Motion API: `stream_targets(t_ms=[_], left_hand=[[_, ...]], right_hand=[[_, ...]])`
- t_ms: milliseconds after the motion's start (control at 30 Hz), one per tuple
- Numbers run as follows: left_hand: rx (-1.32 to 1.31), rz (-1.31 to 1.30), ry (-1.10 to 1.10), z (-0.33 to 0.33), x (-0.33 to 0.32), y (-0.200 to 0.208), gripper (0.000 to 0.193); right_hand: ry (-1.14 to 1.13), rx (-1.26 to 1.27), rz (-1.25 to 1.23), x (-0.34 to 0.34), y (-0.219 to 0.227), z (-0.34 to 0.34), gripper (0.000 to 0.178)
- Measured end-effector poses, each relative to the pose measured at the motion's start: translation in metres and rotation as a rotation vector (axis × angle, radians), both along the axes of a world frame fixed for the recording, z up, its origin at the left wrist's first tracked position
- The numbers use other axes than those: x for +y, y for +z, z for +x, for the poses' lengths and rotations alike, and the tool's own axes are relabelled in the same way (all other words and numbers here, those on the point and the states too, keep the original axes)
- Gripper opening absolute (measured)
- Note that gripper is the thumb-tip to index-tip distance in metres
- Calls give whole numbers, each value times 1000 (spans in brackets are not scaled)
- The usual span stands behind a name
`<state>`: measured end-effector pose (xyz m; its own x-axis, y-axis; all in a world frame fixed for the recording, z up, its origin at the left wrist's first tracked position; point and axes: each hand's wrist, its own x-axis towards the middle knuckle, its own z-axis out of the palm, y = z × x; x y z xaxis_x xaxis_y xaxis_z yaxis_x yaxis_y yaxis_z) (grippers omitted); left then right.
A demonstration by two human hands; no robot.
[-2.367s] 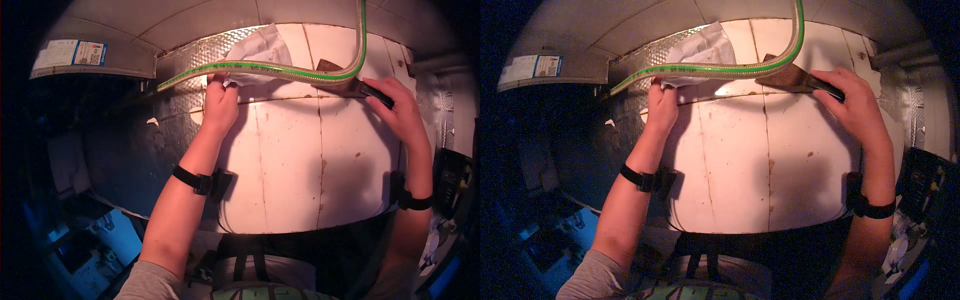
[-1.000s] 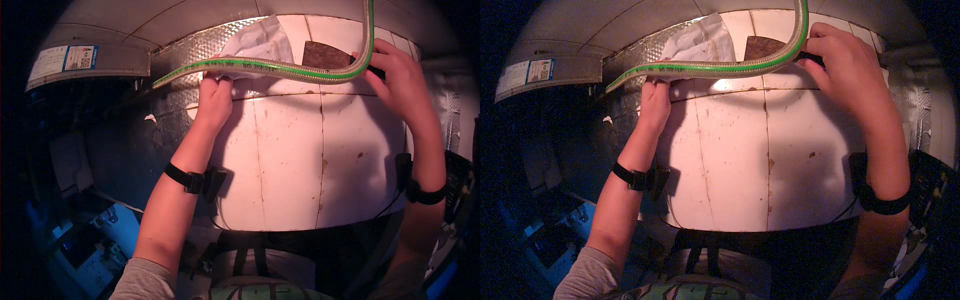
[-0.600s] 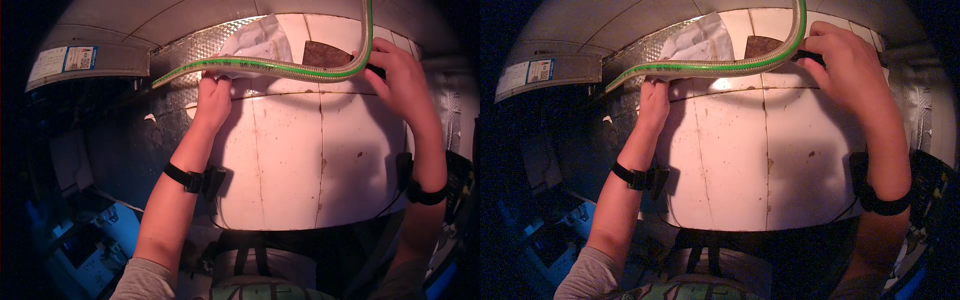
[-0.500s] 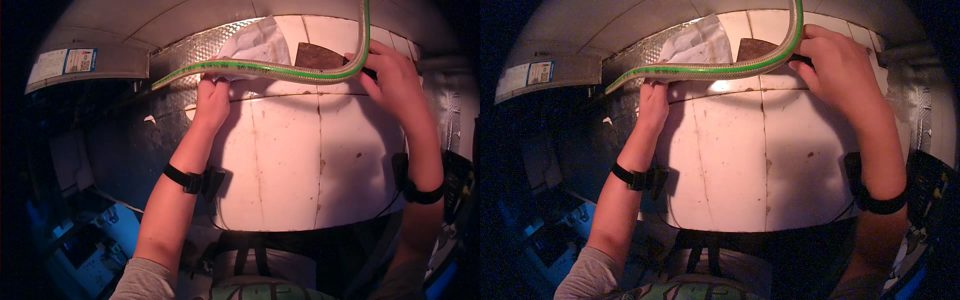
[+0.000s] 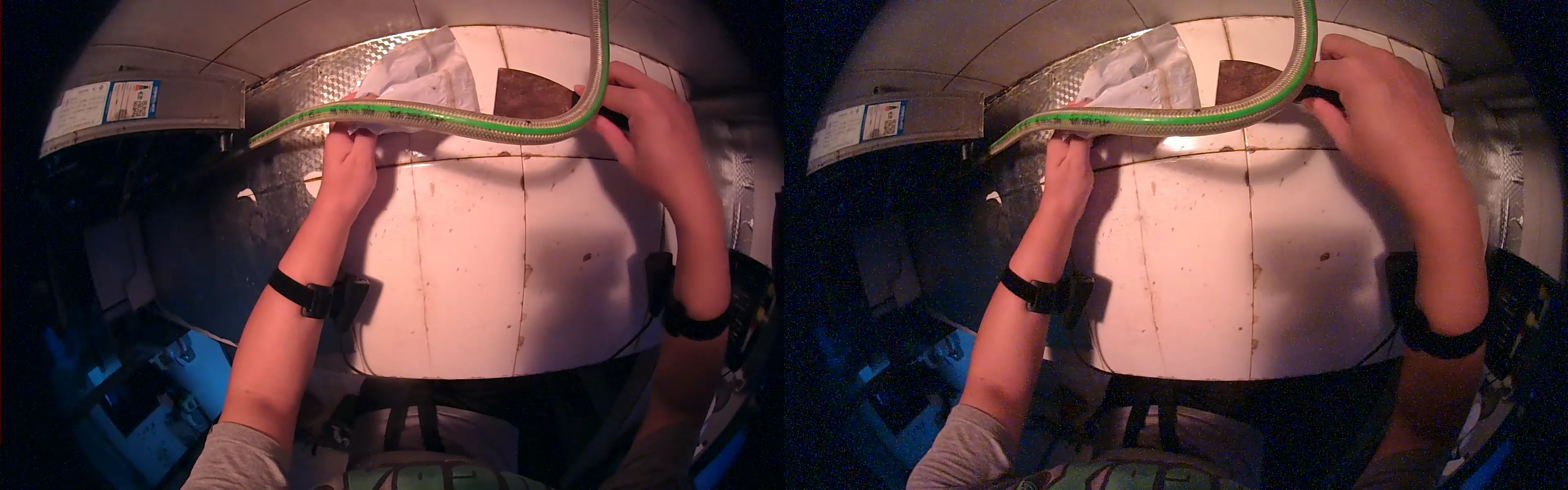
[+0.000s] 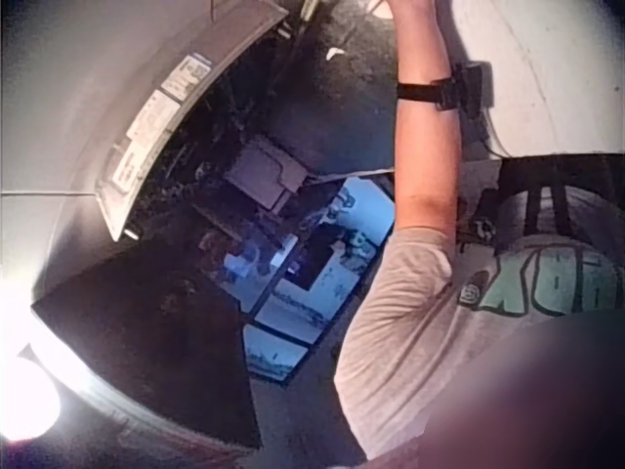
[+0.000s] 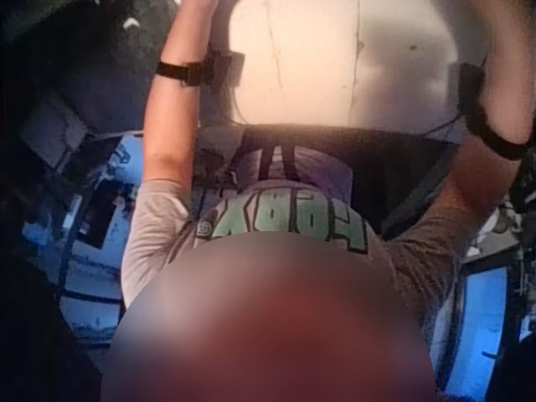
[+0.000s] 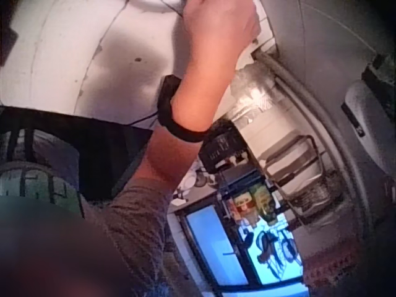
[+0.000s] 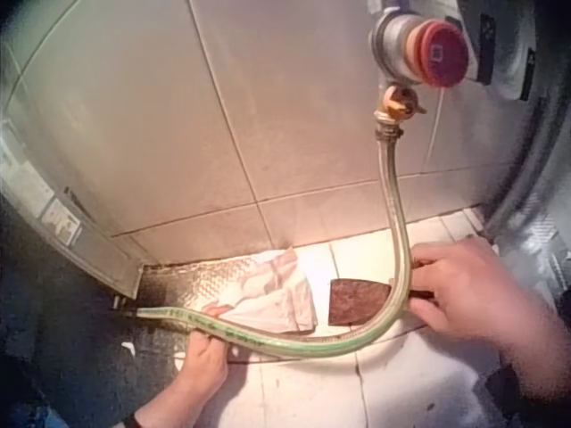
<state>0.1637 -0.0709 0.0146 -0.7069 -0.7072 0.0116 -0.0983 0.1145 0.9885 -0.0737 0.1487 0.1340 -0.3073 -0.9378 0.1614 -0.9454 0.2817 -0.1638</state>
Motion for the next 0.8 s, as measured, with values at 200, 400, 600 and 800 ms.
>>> stream_targets(t_ms=[200,400,600,800], left_hand=[[34,53,35,-1,-1,-6,42],[188,185,-76,7,-4,14,69],[174,-239,-143,32,-4,20,52],[56,-159,111,91,28,28,33]], right_hand=[[14,2,-29,0,0,2,17],[-42,-63,28,10,-3,-1,20],[-158,-167,-33,34,-18,3,23],[-232,-290,-74,62,-26,6,24]])
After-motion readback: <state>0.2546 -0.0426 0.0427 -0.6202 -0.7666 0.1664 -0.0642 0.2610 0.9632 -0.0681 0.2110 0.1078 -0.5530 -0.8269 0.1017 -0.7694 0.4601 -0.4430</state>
